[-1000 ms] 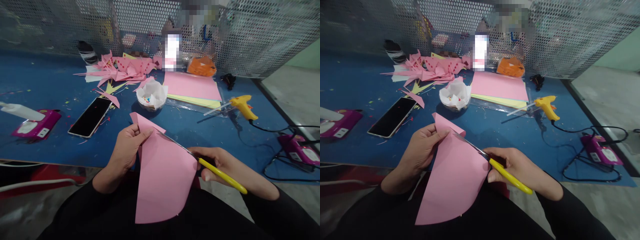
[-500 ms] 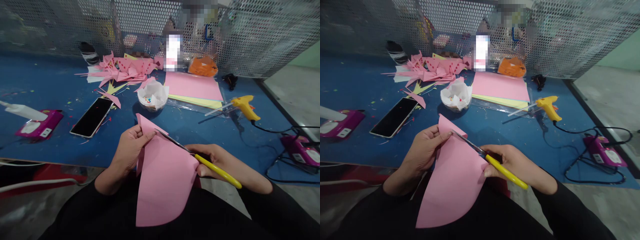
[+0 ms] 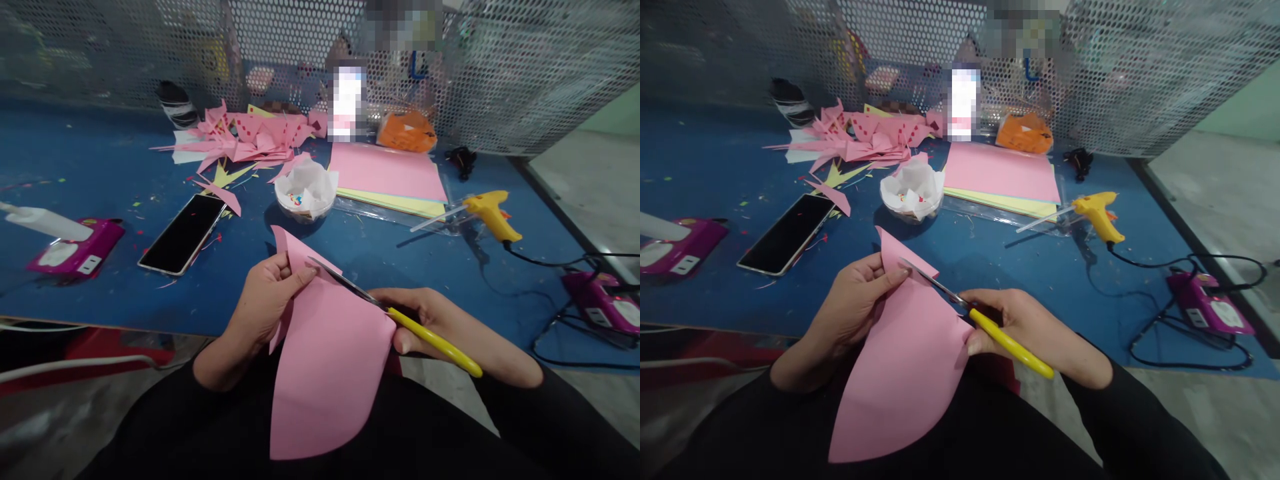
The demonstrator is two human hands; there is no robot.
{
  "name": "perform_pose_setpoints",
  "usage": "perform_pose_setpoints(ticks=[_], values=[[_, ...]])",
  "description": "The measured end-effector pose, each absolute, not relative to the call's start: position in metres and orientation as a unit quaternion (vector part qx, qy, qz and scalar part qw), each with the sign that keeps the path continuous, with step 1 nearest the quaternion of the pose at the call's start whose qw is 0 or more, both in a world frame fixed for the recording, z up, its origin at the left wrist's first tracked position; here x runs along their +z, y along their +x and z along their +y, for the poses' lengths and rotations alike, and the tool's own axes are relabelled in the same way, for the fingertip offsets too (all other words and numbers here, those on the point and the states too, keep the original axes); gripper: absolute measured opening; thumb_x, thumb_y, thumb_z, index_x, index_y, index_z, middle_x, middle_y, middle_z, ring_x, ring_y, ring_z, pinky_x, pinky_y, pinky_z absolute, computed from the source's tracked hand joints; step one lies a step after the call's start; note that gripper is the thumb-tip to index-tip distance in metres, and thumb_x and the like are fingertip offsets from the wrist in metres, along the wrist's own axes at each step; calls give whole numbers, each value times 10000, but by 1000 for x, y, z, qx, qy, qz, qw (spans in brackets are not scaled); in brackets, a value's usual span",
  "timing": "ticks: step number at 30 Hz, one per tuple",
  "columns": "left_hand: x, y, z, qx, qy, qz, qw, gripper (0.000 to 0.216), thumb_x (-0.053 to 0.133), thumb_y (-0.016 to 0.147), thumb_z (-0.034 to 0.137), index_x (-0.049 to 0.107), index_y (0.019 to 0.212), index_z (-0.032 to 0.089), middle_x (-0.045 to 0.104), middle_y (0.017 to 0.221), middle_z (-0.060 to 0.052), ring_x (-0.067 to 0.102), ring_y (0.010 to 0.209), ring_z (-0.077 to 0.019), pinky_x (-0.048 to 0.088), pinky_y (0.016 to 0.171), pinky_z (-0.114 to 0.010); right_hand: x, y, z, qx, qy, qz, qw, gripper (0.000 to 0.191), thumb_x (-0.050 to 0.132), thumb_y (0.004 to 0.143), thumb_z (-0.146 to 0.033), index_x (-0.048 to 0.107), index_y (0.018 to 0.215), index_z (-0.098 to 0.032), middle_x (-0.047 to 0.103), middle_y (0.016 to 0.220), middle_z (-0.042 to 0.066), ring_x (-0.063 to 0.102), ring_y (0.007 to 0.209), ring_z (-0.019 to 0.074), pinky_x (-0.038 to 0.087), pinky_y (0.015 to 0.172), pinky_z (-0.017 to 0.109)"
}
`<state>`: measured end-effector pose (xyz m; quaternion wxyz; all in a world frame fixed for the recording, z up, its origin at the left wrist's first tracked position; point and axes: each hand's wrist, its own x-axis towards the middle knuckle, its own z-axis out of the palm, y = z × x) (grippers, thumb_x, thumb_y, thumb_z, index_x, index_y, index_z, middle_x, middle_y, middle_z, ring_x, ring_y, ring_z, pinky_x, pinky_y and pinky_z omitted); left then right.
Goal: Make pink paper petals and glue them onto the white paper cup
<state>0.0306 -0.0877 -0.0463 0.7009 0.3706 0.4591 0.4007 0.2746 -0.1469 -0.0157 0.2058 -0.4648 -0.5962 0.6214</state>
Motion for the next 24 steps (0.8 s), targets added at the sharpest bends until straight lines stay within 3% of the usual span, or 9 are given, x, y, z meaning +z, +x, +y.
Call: perform_pose_setpoints(ticks=[14,24], values=[[-38,37,-91,390,359,476,702,136,825,719,206,760,831,165,773,769,-15,672,666,-99,512,627,-176,-15,272,-147,622,-469,-590,212,745,703,728,-737,679,1287,-245,698,1005,14,586,869,187,471,748,256],[-42,33,-92,383,375,474,699,180,834,731,260,763,869,169,782,851,-39,695,763,-138,533,718,-228,-17,269,-146,632,-474,-573,217,681,739,747,-673,694,1281,-252,724,1038,24,628,932,219,498,809,290]])
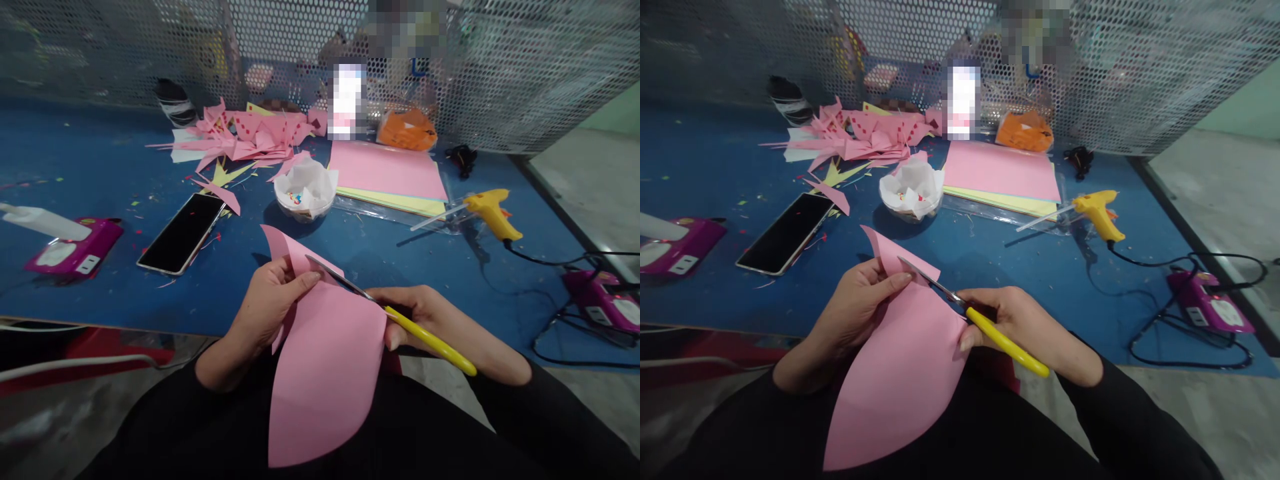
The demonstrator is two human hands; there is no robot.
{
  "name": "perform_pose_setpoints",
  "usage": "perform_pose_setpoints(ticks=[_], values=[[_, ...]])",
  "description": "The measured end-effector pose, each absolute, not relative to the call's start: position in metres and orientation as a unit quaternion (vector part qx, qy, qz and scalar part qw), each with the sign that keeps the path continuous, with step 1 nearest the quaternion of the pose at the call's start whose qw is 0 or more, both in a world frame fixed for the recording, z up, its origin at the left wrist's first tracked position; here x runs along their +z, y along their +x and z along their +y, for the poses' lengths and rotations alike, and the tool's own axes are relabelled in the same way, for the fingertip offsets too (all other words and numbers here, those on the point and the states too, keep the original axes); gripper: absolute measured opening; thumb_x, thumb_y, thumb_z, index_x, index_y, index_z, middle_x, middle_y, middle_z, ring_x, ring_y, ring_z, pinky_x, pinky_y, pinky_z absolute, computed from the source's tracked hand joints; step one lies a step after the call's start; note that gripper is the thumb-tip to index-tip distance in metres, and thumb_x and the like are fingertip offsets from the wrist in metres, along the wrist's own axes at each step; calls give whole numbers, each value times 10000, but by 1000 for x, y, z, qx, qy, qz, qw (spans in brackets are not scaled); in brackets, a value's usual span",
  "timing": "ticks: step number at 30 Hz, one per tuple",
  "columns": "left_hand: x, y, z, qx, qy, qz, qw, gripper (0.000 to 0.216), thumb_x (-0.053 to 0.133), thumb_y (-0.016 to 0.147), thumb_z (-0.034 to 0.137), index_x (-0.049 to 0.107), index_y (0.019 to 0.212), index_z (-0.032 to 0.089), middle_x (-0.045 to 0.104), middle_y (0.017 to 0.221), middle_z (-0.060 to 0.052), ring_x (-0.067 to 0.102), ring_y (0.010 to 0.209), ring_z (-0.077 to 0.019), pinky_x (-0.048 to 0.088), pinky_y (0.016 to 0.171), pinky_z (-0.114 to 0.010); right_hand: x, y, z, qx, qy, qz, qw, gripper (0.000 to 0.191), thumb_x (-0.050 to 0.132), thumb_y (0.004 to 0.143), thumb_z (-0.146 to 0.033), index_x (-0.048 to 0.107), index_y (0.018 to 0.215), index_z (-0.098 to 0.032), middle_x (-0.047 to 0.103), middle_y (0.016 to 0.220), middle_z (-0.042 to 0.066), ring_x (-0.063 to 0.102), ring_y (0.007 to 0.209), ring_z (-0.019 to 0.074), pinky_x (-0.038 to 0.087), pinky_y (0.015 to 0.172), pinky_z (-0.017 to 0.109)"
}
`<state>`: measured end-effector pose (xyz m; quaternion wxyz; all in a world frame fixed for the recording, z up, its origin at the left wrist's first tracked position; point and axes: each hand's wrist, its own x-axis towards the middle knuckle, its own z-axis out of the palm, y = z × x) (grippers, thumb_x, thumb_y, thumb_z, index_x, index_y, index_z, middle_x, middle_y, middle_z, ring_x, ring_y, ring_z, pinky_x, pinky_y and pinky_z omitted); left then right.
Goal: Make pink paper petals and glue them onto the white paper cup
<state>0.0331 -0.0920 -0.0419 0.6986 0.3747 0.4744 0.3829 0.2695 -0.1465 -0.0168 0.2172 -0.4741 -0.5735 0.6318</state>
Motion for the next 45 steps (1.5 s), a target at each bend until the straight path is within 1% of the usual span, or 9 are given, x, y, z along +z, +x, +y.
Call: perform_pose_setpoints(ticks=[4,10,15,22,27,32,36,39,45], values=[[-41,32,-89,406,385,464,686,236,835,739,308,762,920,176,765,847,-45,685,757,-158,541,716,-261,-17,268,-146,622,-478,-578,225,669,743,740,-684,714,1246,-248,723,1002,29,625,904,221,506,808,310],[-28,28,-72,452,450,482,601,224,822,739,333,762,891,181,678,679,6,559,555,-105,464,531,-223,-13,268,-140,592,-483,-599,239,735,714,724,-742,716,1230,-209,705,968,47,601,844,213,496,754,312],[-5,29,-53,480,453,451,601,285,854,687,294,766,924,161,731,769,-26,640,705,-143,513,669,-242,-5,266,-126,588,-459,-608,273,763,703,716,-767,704,1210,-185,660,872,40,554,764,187,472,701,306],[29,32,-22,507,485,431,568,430,882,624,303,747,998,140,738,776,-38,629,630,-134,462,536,-213,8,262,-103,560,-399,-647,330,736,652,774,-769,669,1152,-137,483,671,-41,342,540,76,301,466,218],[39,38,4,495,503,424,568,417,860,637,283,724,1006,145,731,760,-24,604,559,-119,475,512,-230,3,264,-83,543,-373,-665,353,667,612,812,-762,630,1090,-156,450,594,-73,366,435,59,281,391,194],[36,45,19,497,496,437,563,411,846,633,235,700,1008,150,697,676,8,549,485,-96,407,452,-213,-2,266,-73,532,-370,-677,348,594,575,840,-760,572,963,-178,429,589,-83,366,432,60,296,418,207],[30,48,17,481,518,439,555,520,860,643,314,701,1099,121,655,604,28,527,478,-95,402,458,-213,-8,264,-72,485,-370,-694,383,621,508,855,-793,564,887,-175,424,645,-55,352,555,90,289,507,244],[26,49,14,467,532,438,554,640,869,647,382,674,1189,102,688,645,3,563,521,-111,409,476,-213,-13,261,-74,476,-383,-689,390,646,500,837,-820,561,863,-177,401,684,-46,320,627,108,280,560,262],[23,49,13,466,532,441,552,627,871,644,419,686,1158,110,698,688,-5,561,526,-108,427,482,-220,-21,258,-77,493,-404,-654,409,674,521,784,-859,532,816,-186,362,694,-50,275,639,110,238,566,270]])
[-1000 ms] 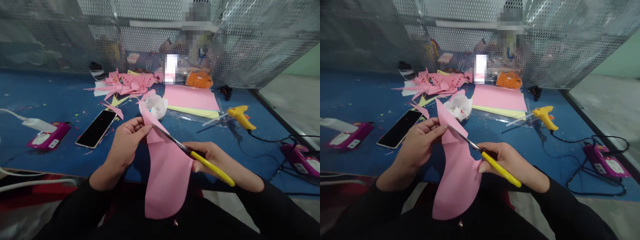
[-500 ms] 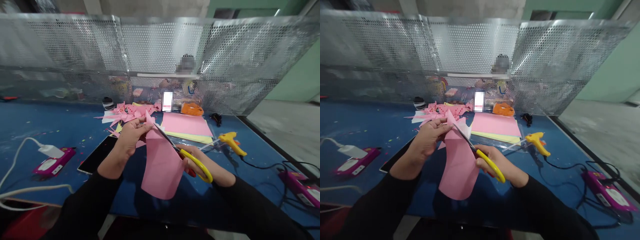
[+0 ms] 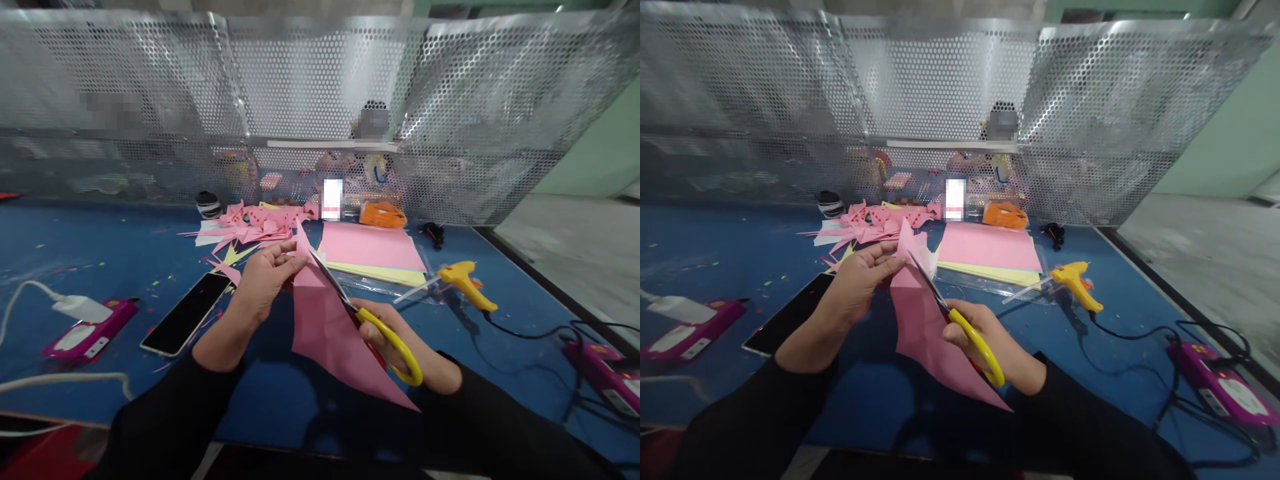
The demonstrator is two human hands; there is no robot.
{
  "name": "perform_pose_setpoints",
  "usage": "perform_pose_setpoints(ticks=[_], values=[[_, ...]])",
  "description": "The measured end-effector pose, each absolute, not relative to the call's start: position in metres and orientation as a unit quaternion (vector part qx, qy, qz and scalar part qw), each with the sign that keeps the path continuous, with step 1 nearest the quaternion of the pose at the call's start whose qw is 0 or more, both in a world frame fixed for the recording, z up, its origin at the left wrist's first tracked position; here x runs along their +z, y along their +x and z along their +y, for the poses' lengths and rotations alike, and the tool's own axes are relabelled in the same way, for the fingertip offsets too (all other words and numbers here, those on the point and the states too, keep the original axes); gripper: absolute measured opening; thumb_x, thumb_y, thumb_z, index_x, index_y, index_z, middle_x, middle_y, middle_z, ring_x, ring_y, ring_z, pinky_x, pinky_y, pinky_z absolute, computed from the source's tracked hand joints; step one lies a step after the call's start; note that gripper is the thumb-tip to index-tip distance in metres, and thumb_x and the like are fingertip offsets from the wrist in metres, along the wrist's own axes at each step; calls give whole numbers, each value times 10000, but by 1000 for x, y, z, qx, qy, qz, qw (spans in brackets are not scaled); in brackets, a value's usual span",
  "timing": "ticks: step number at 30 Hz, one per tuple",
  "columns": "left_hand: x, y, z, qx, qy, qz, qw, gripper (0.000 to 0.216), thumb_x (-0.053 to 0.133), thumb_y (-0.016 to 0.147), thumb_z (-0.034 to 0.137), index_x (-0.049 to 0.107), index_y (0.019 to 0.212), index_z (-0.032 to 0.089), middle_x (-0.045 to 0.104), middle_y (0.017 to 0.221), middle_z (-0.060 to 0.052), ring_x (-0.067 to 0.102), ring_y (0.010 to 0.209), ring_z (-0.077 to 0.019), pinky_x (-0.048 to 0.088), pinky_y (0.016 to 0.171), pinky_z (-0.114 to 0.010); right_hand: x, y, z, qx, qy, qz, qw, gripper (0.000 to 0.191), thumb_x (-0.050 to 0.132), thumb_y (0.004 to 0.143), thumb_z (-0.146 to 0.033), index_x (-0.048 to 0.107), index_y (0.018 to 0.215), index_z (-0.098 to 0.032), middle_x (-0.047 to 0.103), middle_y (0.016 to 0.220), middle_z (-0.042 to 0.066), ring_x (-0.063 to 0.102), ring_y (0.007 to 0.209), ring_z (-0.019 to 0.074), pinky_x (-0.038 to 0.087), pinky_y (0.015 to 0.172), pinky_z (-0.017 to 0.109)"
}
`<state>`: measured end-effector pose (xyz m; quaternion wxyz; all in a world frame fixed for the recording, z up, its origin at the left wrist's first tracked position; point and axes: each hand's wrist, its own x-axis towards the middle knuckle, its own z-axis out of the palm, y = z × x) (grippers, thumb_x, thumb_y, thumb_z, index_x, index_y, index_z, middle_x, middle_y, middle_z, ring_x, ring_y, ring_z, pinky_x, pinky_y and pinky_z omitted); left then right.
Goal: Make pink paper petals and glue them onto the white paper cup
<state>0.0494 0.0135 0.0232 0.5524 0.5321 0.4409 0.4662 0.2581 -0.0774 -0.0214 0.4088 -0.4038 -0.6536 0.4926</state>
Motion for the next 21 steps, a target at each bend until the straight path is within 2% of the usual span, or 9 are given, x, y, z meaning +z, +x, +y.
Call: perform_pose_setpoints(ticks=[6,10,15,21], values=[[19,48,12,479,521,436,556,566,910,581,350,722,1071,138,716,785,-13,620,645,-117,450,550,-211,-24,257,-77,483,-406,-652,420,672,545,793,-835,595,886,-172,369,698,-47,277,640,114,225,556,265],[16,50,9,484,514,438,557,477,899,595,315,747,1013,144,743,823,-33,646,731,-126,481,655,-221,-24,254,-78,493,-401,-639,434,645,577,788,-817,588,886,-180,359,685,-49,277,630,115,222,550,267],[13,53,8,499,509,436,549,402,888,596,266,754,957,149,732,794,-14,624,727,-111,480,681,-222,-27,252,-79,481,-390,-644,448,606,585,805,-795,548,813,-190,320,669,-61,234,625,107,212,546,266],[12,52,8,501,511,433,548,411,895,589,262,750,956,150,731,807,-15,626,749,-121,490,712,-239,-31,252,-79,484,-383,-646,449,587,578,831,-772,540,817,-186,306,677,-63,222,634,106,205,551,268]])
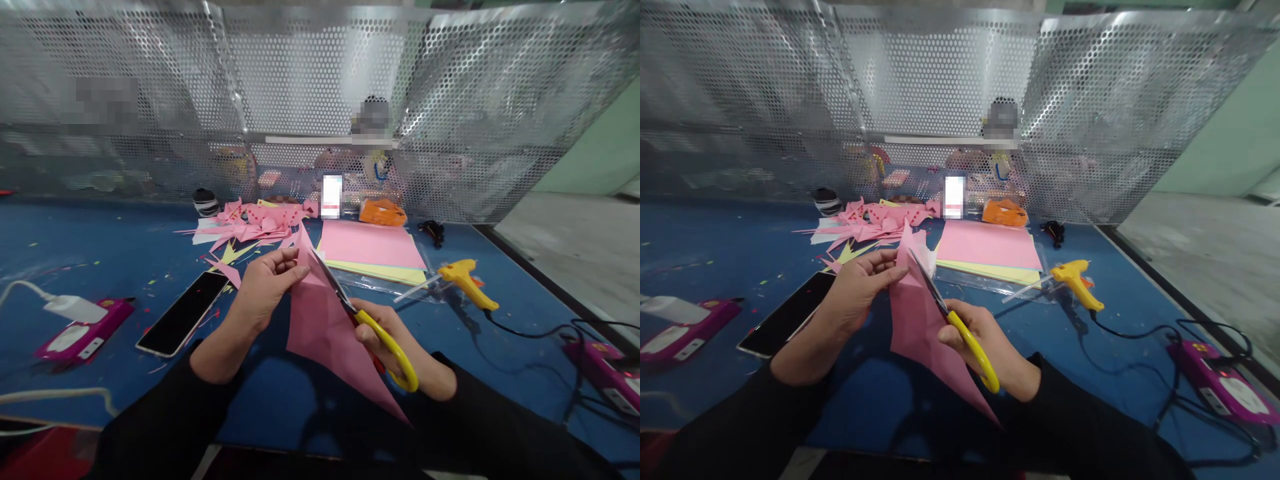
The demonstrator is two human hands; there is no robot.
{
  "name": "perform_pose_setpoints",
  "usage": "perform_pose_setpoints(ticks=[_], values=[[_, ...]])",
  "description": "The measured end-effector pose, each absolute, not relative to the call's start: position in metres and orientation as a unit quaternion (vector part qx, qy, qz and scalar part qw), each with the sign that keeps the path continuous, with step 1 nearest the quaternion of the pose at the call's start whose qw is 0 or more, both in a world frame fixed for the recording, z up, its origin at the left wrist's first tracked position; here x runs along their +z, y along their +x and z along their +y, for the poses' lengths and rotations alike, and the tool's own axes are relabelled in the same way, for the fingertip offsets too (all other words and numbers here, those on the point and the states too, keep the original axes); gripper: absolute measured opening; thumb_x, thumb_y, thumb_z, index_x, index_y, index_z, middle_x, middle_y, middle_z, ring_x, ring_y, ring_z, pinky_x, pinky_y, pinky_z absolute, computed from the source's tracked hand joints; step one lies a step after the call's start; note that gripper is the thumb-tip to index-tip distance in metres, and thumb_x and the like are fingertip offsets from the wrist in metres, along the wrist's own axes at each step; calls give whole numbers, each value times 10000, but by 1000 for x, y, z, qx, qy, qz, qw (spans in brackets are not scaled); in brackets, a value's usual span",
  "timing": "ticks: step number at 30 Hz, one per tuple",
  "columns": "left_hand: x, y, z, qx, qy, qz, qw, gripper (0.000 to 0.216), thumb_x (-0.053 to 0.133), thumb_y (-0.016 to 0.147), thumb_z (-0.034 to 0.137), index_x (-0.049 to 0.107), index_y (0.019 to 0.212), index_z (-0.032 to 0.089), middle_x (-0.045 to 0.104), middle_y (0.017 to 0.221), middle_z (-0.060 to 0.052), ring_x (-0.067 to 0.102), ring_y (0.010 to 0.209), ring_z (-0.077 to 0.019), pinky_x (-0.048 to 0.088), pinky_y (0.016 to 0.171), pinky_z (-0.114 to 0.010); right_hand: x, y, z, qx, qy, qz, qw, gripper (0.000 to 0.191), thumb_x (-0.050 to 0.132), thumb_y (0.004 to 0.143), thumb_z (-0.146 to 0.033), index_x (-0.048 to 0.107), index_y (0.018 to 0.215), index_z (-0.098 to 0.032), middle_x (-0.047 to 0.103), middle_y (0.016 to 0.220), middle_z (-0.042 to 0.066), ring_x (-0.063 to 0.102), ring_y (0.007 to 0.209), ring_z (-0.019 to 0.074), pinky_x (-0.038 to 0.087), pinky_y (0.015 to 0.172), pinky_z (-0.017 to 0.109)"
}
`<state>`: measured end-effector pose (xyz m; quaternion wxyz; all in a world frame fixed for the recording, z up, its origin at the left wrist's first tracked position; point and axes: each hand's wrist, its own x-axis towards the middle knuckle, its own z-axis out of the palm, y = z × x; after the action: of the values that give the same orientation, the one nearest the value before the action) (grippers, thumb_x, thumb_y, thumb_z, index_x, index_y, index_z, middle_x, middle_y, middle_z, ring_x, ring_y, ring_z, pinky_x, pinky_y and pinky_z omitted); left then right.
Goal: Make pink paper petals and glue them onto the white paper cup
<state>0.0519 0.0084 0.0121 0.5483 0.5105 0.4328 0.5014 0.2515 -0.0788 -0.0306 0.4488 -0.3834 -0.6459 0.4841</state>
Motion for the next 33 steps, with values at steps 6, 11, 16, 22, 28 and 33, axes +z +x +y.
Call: perform_pose_setpoints(ticks=[6,11,16,22,28,33], values=[[9,50,11,487,520,432,553,464,888,598,295,743,1011,139,735,856,-29,632,791,-127,481,744,-245,-36,252,-78,499,-387,-631,452,588,599,820,-767,542,817,-182,311,670,-64,230,624,99,194,529,255],[6,49,13,481,524,431,555,521,893,589,325,735,1048,134,728,876,-37,638,847,-161,476,775,-274,-35,250,-79,523,-389,-608,454,585,630,804,-757,550,815,-178,327,659,-63,244,591,84,188,494,240],[7,51,10,489,526,415,558,387,864,636,364,749,943,160,719,857,-17,619,803,-150,474,740,-270,-37,249,-79,547,-389,-587,453,573,680,772,-741,545,807,-185,318,618,-83,225,524,64,171,448,230],[10,52,8,505,538,397,546,246,840,672,325,778,859,178,740,813,0,603,749,-120,460,714,-229,-39,250,-78,518,-395,-610,450,613,639,772,-781,587,853,-175,352,635,-68,252,558,80,185,470,237],[12,52,8,510,518,408,552,284,873,604,294,791,845,170,764,808,-13,611,724,-121,458,695,-228,-30,251,-81,452,-381,-676,440,584,531,870,-757,583,886,-175,359,681,-55,262,618,103,255,537,245],[13,52,6,483,515,403,583,323,890,597,307,803,883,182,774,816,-11,623,715,-122,465,704,-239,-25,251,-81,440,-391,-687,426,606,512,861,-780,578,905,-179,357,693,-56,265,627,111,284,560,251]])
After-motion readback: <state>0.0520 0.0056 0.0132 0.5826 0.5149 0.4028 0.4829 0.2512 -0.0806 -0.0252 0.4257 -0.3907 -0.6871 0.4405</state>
